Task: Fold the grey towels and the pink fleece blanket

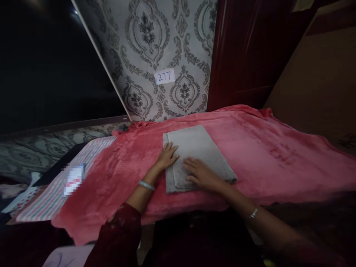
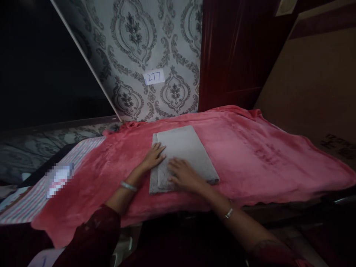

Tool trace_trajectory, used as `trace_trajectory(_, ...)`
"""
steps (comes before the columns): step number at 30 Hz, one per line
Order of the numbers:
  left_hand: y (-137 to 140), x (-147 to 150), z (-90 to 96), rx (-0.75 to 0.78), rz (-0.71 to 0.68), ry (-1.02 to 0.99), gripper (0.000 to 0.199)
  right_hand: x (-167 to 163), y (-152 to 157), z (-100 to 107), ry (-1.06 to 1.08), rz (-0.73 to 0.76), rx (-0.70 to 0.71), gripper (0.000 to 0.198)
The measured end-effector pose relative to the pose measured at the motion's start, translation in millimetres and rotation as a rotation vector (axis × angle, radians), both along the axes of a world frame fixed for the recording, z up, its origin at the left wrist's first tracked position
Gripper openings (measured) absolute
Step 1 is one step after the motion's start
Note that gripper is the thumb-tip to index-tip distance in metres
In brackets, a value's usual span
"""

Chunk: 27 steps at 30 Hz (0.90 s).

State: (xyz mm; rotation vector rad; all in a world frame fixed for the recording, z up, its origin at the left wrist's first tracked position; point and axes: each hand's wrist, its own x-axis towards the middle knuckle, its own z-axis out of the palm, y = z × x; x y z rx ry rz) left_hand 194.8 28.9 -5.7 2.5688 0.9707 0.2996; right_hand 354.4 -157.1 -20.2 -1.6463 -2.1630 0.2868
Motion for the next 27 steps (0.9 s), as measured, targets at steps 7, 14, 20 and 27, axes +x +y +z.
trace_trajectory(7, -79.2, -68.6, -15.6, -0.919, 0.38, -0.996, 0.075, 100.4, -30.0, -33.2, 0.618, -0.624, 0.127, 0.066)
trace_trajectory(14, -161.7, -62.7, -15.4, -1.286, 0.436, -1.237, 0.046, 93.7, -29.2, -28.0, 0.989, -0.667, -0.044, 0.078)
trace_trajectory(20, -194.1, 1.8, -17.4, -1.349, 0.362, -1.413, 0.055, 86.1, -24.7, -19.2, 1.124, -0.604, -0.121, 0.086)
trace_trajectory(27, -177.6, 32.5, -6.3, -1.222, 0.684, -1.484, 0.053, 73.1, -37.0, -20.2, 1.118, -0.595, -0.101, 0.092)
